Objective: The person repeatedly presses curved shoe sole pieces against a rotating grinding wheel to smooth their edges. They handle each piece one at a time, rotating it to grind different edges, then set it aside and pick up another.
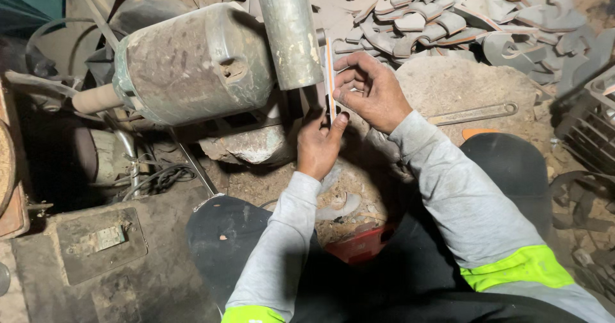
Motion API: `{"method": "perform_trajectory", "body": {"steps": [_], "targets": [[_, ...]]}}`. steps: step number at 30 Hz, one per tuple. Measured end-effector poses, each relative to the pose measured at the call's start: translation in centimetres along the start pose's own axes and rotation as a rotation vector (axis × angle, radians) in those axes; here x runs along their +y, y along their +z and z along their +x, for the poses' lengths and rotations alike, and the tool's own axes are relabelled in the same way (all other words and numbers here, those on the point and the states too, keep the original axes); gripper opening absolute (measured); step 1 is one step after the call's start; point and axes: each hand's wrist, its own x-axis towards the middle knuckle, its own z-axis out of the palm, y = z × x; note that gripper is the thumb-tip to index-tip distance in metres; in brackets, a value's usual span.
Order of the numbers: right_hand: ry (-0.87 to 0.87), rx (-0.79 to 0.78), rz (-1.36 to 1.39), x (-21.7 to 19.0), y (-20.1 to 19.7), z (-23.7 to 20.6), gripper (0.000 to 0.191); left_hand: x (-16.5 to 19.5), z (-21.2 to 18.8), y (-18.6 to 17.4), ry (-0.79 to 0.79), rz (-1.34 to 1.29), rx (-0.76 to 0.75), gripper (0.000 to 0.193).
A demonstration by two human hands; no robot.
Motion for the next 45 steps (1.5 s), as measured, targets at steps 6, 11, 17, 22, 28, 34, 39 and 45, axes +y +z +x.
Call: {"method": "perform_trajectory", "body": {"steps": [6,11,17,22,28,34,39,45], "targets": [[-0.029,0.000,-0.027,0.0,0.3,0.4,0.042,-0.6,0.5,0.0,-0.023,-0.001,0.016,0.056],[-0.007,0.004,-0.015,0.1,0.3,0.5,0.041,-0.7,0.6,-0.1,-0.010,-0.034,0.024,0.056],[-0.019,-0.003,-0.024,0.1,0.4,0.6,0.042,-1.2,0.7,0.0,0.028,-0.086,0.027,0.057],[-0.003,0.008,-0.028,0.1,0.4,0.7,0.043,-1.3,0.8,0.0,-0.008,-0.093,0.020,0.054],[-0.002,-0.003,-0.049,0.1,0.5,0.7,0.042,-1.0,0.6,-0.2,-0.011,-0.155,0.001,0.050],[0.020,-0.023,-0.063,0.5,0.8,-0.5,0.043,-1.5,-0.8,-0.1,-0.009,-0.179,-0.043,0.046],[0.059,-0.040,-0.087,1.0,1.3,-2.2,0.043,-2.8,-2.7,0.4,0.161,-0.263,-0.050,0.046],[0.069,-0.230,-0.344,0.4,0.2,-4.4,0.038,-3.8,-6.7,1.9,0.097,-0.122,0.042,0.054]]}}
